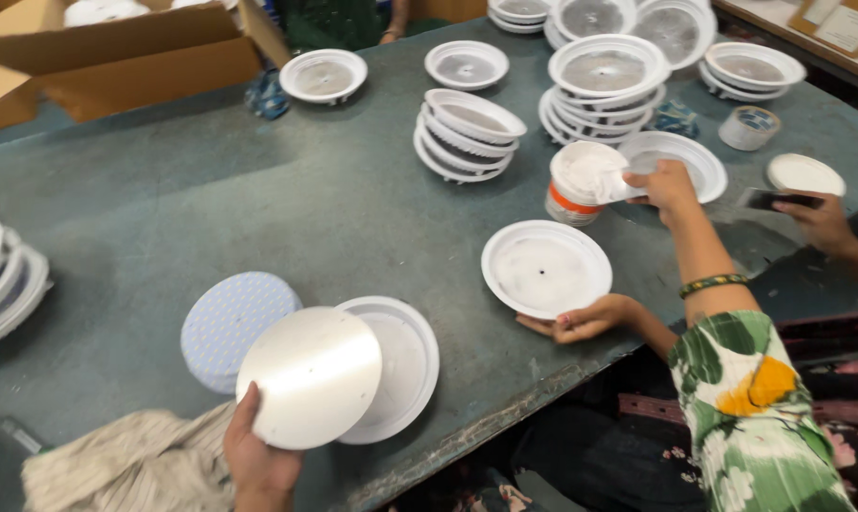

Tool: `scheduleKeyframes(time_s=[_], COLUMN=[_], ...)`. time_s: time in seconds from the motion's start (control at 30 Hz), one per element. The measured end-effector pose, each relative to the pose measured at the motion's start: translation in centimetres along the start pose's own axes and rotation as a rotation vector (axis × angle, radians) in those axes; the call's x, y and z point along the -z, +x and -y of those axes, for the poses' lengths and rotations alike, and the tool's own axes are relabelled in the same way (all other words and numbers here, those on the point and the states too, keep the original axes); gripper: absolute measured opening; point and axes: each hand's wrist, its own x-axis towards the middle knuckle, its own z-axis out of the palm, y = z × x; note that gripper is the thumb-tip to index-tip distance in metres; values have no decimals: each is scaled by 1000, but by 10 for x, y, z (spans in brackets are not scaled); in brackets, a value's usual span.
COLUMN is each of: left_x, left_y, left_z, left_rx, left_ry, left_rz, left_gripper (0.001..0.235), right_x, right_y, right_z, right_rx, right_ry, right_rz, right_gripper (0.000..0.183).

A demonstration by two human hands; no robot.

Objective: The person repeatedly picks up circular LED modules, applies a white compound to the back surface using a small rectangular tool, and places them into a stack. The process is repeated for multiple units on a factory table.

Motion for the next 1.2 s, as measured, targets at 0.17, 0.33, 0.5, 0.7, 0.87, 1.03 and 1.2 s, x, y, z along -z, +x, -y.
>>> scheduleKeyframes(time_s=[0.17,0.33,0.5,0.7,0.87,1.03,1.2], left_x=[-10,-19,-22,-17,-21,-29,-34], left_y=[-18,-30,-45,-51,-57,-55,-49], left_z=[20,44,48,49,45,36,31], left_rx=[82,145,135,73,32,-17,-83], left_ry=[-214,-351,-279,-215,-112,-70,-66], left_rz=[237,411,447,475,511,520,524], left_gripper=[56,60,59,54,58,62,64], right_x=[-39,-167,-264,-306,-319,-323,-326], right_y=[-64,-218,-345,-388,-407,-423,-438], right_z=[43,86,114,137,135,136,136], right_rx=[19,256,646,914,880,757,734], right_ry=[296,354,-50,-91,-125,-132,-93], right_rz=[258,464,411,312,270,304,373], right_gripper=[27,31,21,22,20,20,21])
